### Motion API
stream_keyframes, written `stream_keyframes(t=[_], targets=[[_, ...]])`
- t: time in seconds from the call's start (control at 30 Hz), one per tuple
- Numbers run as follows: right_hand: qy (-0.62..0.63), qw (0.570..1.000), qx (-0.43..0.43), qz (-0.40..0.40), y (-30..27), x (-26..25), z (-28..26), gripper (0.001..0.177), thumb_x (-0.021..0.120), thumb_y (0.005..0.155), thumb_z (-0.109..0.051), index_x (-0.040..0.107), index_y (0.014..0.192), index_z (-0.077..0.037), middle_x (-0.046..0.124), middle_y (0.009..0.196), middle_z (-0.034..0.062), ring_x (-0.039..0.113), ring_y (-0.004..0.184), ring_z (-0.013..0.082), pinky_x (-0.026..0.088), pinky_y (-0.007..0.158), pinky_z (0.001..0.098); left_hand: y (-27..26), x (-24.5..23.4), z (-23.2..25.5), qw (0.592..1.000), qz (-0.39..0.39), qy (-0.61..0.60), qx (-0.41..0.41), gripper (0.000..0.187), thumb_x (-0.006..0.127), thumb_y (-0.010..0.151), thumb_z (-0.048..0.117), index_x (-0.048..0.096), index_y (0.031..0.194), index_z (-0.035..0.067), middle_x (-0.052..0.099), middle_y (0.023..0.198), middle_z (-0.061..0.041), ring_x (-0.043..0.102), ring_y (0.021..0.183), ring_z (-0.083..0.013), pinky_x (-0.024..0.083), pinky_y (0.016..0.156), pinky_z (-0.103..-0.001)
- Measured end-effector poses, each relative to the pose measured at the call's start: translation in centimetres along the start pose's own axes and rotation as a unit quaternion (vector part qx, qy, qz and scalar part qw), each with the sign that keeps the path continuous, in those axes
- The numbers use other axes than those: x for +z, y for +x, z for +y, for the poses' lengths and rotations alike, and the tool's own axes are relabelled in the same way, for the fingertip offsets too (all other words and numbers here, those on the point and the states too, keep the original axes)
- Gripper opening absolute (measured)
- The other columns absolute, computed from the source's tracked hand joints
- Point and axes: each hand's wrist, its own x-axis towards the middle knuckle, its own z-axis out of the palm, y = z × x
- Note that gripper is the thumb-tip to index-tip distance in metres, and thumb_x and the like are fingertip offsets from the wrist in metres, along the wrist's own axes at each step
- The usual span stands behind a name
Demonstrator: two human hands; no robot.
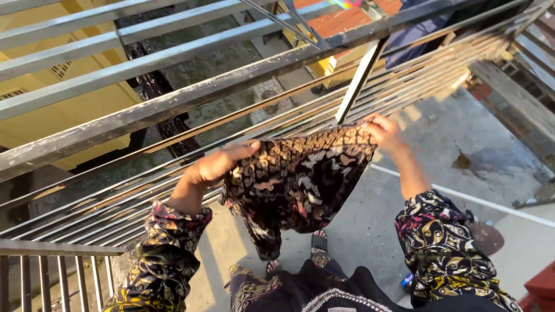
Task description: Taking a piece of laundry from a bucket, placing it on a hanger, and hanging it on a drying rack.
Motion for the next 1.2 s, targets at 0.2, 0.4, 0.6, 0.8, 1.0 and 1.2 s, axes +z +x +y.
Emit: stream_keyframes(t=[0.2, 0.4, 0.6, 0.8, 1.0, 1.2], targets=[[-0.09, 0.989, 0.001, -0.118, 2.0, 6.4, 0.3, 0.028, 0.068, 0.088, -0.032, 0.073, 0.101, -0.008, 0.074, 0.102, 0.0194, 0.068, 0.103, 0.0399, 0.05, 0.093, 0.0509, 3.1, -3.3, -10.7, 0.984, -0.038, 0.159, 0.073, 0.053, 0.049, 0.104, 0.038, 0.059, 0.144, 0.005, 0.056, 0.146, -0.025, 0.05, 0.136, -0.0438, 0.036, 0.117, -0.054], [-0.163, 0.968, 0.019, -0.188, 3.5, 8.2, -0.5, 0.029, 0.064, 0.09, -0.033, 0.075, 0.11, -0.015, 0.077, 0.11, 0.015, 0.068, 0.113, 0.0398, 0.051, 0.099, 0.0512, 1.2, -2.7, -6.9, 0.981, -0.032, 0.18, 0.065, 0.046, 0.048, 0.105, 0.034, 0.063, 0.138, 0.006, 0.058, 0.146, -0.025, 0.053, 0.135, -0.0439, 0.038, 0.117, -0.054], [-0.17, 0.942, -0.03, -0.288, 7.6, 8.9, -0.3, 0.03, 0.067, 0.089, -0.026, 0.074, 0.117, -0.018, 0.077, 0.11, 0.0179, 0.068, 0.112, 0.042, 0.055, 0.097, 0.05, 2.9, -2.5, -5.8, 0.999, 0.012, 0.03, -0.034, 0.051, 0.051, 0.103, 0.037, 0.064, 0.138, 0.002, 0.06, 0.145, -0.024, 0.052, 0.139, -0.0392, 0.032, 0.121, -0.052], [-0.13, 0.927, 0.064, -0.346, 10.3, 5.6, -6.5, 0.018, 0.071, 0.09, -0.021, 0.077, 0.108, -0.02, 0.079, 0.097, -0.0008, 0.073, 0.086, 0.0118, 0.053, 0.069, 0.0267, 7.3, -5.4, -15.4, 0.947, -0.073, 0.27, 0.156, 0.073, 0.031, 0.097, 0.057, 0.046, 0.152, 0.011, 0.042, 0.157, -0.021, 0.04, 0.145, -0.0375, 0.03, 0.118, -0.05], [-0.091, 0.975, 0.016, -0.204, 15.1, -2.0, -11.8, 0.009, 0.065, 0.1, -0.017, 0.072, 0.099, -0.01, 0.079, 0.094, 0.0047, 0.073, 0.073, 0.0126, 0.058, 0.06, 0.0256, 11.1, -4.9, -13.9, 0.903, -0.065, 0.419, 0.073, 0.056, 0.053, 0.101, 0.022, 0.042, 0.155, 0.019, 0.035, 0.161, -0.02, 0.037, 0.146, -0.039, 0.031, 0.118, -0.044], [-0.103, 0.992, -0.07, 0.031, 23.6, -8.5, -11.1, 0.019, 0.066, 0.095, -0.021, 0.077, 0.082, -0.014, 0.073, 0.069, -0.0027, 0.064, 0.057, 0.0092, 0.053, 0.06, 0.0272, 13.0, -4.0, -12.0, 0.911, -0.072, 0.401, -0.07, 0.051, 0.033, 0.107, 0.029, 0.04, 0.157, 0.03, 0.028, 0.165, -0.014, 0.027, 0.152, -0.0341, 0.023, 0.123, -0.042]])
